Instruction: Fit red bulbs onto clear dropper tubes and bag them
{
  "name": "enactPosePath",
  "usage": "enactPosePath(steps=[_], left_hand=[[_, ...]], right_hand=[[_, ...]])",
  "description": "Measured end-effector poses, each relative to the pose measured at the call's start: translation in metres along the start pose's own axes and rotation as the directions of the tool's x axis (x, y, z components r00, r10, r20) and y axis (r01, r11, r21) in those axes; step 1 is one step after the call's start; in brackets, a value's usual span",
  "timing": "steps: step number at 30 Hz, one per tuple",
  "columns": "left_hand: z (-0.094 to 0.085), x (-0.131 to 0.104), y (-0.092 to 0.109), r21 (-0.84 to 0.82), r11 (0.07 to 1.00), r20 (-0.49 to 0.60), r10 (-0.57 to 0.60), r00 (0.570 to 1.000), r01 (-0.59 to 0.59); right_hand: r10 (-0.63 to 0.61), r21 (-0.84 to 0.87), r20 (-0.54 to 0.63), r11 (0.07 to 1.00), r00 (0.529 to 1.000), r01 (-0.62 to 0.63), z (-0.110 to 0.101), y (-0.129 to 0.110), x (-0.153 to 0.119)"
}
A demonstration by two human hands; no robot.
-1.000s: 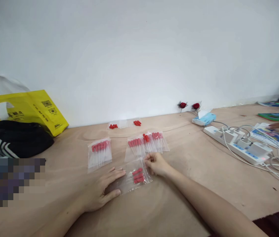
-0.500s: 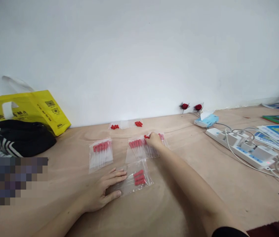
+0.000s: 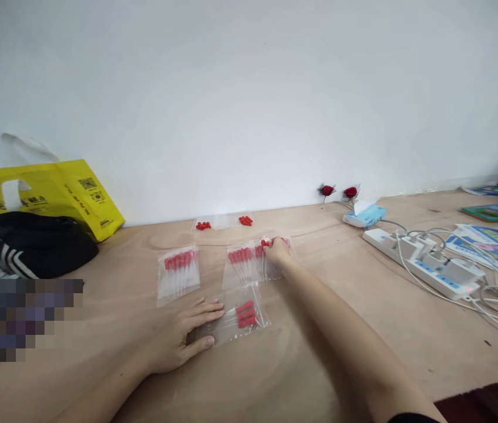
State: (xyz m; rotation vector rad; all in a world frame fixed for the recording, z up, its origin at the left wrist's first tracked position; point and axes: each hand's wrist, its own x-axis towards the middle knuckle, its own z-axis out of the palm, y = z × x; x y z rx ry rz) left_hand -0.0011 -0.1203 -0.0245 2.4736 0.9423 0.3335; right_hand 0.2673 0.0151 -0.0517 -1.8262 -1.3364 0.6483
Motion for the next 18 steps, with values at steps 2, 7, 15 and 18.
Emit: enactPosePath(steps=[2,7,15,18], left_hand=[[0.0,0.0,0.001,0.009,1.0,0.004,-0.009,1.0,0.009],[0.001,-0.001,-0.002,0.018,1.0,0.007,-0.008,1.0,0.008],[0.002,-0.001,-0.003,0.014,1.0,0.012,-0.008,1.0,0.008],[0.002,-0.001,-0.003,0.028,0.999,0.013,-0.018,1.0,0.018]], right_hand=[[0.003,0.042,-0.016,0.999,1.0,-0.002,0.003,-0.003,0.0],[-0.029,0.219,-0.032,0.975,0.999,0.035,-0.008,-0.004,-0.012],[-0.104,0.616,-0.091,0.776,0.99,0.138,-0.037,0.025,-0.078],[-0.062,0.708,-0.09,0.698,0.994,0.107,-0.034,0.029,-0.087]])
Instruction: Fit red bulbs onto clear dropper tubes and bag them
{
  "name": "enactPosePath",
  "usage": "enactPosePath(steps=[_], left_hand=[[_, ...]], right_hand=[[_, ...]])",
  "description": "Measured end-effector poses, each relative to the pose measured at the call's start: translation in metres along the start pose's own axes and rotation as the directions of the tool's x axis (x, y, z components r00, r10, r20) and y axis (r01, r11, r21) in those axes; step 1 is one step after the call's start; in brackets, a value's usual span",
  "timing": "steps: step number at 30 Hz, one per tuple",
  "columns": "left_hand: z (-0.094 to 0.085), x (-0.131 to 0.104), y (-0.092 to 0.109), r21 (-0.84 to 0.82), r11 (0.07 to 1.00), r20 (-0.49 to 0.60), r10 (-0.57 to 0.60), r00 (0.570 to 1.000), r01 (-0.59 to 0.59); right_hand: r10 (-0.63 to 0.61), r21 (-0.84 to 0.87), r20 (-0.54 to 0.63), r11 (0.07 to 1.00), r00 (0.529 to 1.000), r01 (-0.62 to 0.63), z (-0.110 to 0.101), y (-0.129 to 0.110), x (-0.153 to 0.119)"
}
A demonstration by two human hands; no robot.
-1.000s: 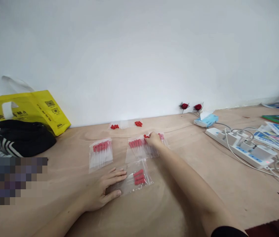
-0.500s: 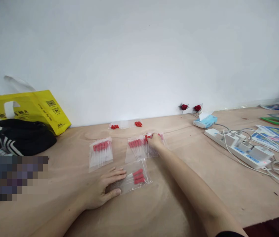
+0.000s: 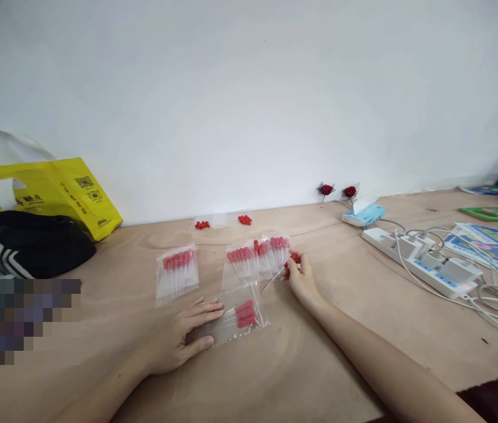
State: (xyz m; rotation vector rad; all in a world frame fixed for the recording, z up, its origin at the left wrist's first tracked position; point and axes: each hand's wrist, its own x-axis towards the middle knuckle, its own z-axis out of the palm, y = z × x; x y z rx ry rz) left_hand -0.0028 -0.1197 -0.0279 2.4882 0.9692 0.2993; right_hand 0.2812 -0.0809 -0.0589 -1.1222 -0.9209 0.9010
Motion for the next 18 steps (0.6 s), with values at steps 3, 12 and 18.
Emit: enactPosePath(steps=[3,12,18], left_hand=[[0.0,0.0,0.0,0.012,1.0,0.005,0.006,1.0,-0.006],[-0.002,-0.001,0.004,0.034,0.996,0.014,-0.086,0.996,0.086],[0.001,-0.003,0.001,0.029,0.997,-0.003,-0.075,0.997,0.075]], right_hand=[[0.067,0.101,-0.021,0.993,0.998,-0.065,0.008,0.002,-0.005],[0.282,0.21,0.134,0.929,0.95,-0.305,0.03,-0.006,-0.036],[0.244,-0.035,0.293,0.969,0.924,-0.245,0.033,-0.009,-0.041]])
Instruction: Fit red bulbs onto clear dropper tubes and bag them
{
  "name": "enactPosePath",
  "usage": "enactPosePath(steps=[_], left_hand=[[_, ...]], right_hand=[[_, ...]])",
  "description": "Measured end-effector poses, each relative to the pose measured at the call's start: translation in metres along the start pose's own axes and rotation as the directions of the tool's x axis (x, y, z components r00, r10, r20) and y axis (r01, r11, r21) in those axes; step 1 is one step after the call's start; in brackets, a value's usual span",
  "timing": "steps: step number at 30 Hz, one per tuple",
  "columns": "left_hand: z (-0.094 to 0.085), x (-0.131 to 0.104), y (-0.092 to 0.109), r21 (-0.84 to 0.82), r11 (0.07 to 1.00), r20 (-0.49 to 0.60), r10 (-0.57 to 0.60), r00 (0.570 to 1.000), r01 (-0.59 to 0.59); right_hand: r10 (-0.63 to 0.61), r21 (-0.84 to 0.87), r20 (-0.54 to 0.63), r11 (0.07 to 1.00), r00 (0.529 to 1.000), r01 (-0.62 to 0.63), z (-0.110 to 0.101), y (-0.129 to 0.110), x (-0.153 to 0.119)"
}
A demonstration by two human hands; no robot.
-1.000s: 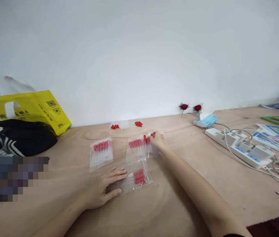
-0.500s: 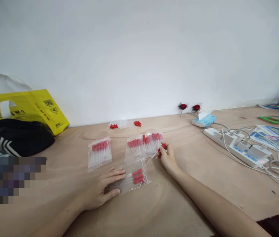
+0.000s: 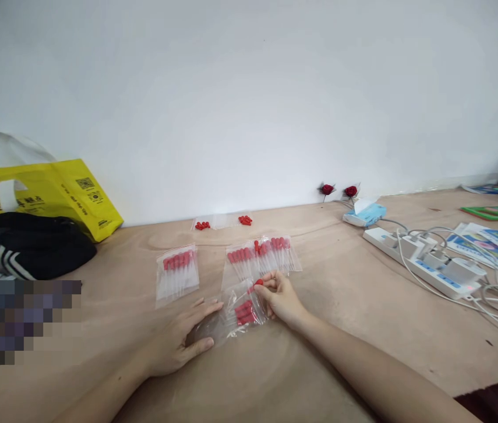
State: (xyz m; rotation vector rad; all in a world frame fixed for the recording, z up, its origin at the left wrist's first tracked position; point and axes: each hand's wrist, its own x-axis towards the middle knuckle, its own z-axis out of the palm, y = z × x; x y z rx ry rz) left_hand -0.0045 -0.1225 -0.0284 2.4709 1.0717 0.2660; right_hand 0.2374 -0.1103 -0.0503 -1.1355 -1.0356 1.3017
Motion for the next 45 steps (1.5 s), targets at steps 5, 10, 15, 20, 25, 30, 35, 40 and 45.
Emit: enactPosePath(steps=[5,10,15,20,25,30,35,40,45], left_hand=[[0.002,0.0,-0.002,0.007,1.0,0.016,-0.005,1.0,0.005],[0.0,0.001,0.001,0.005,1.0,0.015,-0.012,1.0,0.012],[-0.002,0.003,0.002,-0.017,0.996,0.005,0.092,0.996,-0.091],[-0.001,0.003,0.0,-0.03,0.996,0.006,0.087,0.996,-0.087],[-0.002,0.003,0.002,-0.024,0.996,0.015,0.083,0.996,-0.082],[-0.003,0.002,0.003,-0.033,0.995,0.008,0.09,0.996,-0.09],[-0.002,0.002,0.002,-0.047,0.994,-0.004,0.094,0.996,-0.094],[-0.002,0.002,0.001,-0.043,0.997,0.005,0.072,0.997,-0.072],[-0.004,0.002,0.003,-0.051,0.997,-0.004,0.061,0.998,-0.061]], right_hand=[[0.026,-0.124,0.072,0.992,0.997,-0.017,0.0,0.006,0.004],[-0.034,-0.161,0.289,0.983,0.957,0.084,-0.002,0.017,0.006],[-0.019,-0.443,0.211,0.889,0.977,0.113,-0.013,0.009,0.026],[-0.283,-0.691,-0.07,0.705,0.957,0.158,-0.017,-0.018,0.08],[-0.315,-0.738,-0.193,0.671,0.929,0.074,0.002,-0.021,0.123],[-0.309,-0.713,-0.261,0.7,0.914,0.033,0.015,-0.014,0.134],[-0.331,-0.624,-0.29,0.777,0.898,0.085,-0.006,-0.027,0.122],[-0.335,-0.46,-0.293,0.87,0.895,0.175,-0.04,-0.03,0.077],[-0.208,-0.04,-0.315,0.978,0.926,0.206,-0.041,-0.011,0.037]])
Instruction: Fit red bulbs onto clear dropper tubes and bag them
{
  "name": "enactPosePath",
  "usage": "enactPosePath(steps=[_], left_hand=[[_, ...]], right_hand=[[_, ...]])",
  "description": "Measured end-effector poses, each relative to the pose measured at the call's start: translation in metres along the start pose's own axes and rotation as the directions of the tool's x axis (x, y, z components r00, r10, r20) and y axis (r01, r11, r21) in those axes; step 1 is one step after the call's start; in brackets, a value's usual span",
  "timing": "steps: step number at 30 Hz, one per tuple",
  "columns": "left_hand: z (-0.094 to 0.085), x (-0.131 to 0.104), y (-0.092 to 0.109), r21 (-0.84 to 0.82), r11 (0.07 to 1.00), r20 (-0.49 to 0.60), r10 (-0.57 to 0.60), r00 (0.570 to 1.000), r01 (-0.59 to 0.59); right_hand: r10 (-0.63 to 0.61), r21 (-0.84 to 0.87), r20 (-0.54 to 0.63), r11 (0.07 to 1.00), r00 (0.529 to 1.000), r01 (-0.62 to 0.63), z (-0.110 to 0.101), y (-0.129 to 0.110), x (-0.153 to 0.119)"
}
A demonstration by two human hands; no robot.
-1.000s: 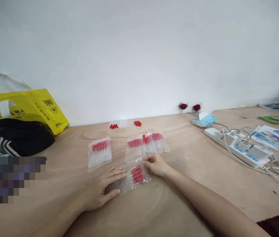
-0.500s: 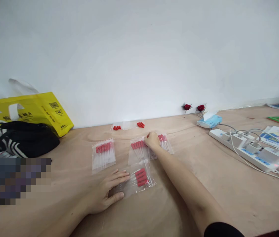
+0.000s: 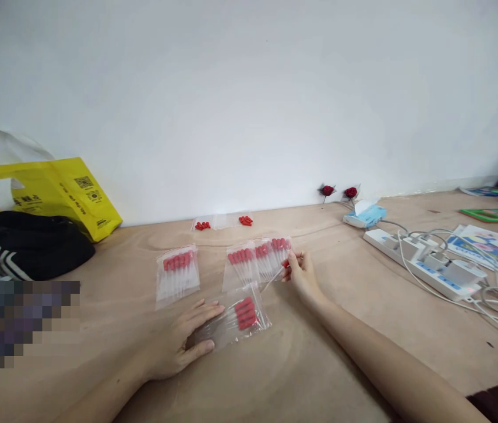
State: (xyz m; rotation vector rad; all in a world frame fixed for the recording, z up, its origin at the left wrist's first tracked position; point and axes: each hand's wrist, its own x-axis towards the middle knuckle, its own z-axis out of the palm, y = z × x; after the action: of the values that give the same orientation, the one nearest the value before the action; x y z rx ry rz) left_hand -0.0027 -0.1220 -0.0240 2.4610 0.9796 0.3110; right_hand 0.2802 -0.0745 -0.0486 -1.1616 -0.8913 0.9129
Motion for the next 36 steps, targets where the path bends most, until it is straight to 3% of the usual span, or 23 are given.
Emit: enactPosePath(steps=[8,13,16,18,26,32,36], left_hand=[[0.0,-0.002,0.0,0.019,0.999,-0.014,-0.033,0.999,0.034],[0.005,-0.002,-0.008,0.027,1.0,-0.011,0.003,1.0,-0.002],[0.006,-0.003,-0.011,0.014,1.0,-0.006,-0.014,1.0,0.014],[0.006,-0.003,-0.011,0.012,1.0,0.001,-0.015,1.0,0.015],[0.003,-0.004,-0.002,0.004,0.999,-0.002,-0.051,0.999,0.051],[0.002,-0.004,0.001,-0.005,0.996,0.021,-0.089,0.996,0.089],[0.0,-0.003,0.003,-0.01,0.999,-0.002,-0.047,0.999,0.047]], right_hand=[[0.145,0.211,0.058,0.965,0.988,-0.154,0.018,0.011,-0.017],[0.232,0.284,0.322,0.902,0.918,-0.327,0.026,0.007,-0.034],[0.201,0.248,0.489,0.901,0.849,-0.356,0.026,0.004,-0.04],[0.188,0.219,0.53,0.912,0.827,-0.347,0.025,0.003,-0.04],[0.262,0.182,0.336,0.924,0.905,-0.335,0.025,0.003,-0.036],[0.223,0.011,0.348,0.97,0.911,-0.242,0.031,0.005,-0.044],[0.16,-0.04,0.3,0.987,0.94,-0.155,0.035,0.005,-0.048]])
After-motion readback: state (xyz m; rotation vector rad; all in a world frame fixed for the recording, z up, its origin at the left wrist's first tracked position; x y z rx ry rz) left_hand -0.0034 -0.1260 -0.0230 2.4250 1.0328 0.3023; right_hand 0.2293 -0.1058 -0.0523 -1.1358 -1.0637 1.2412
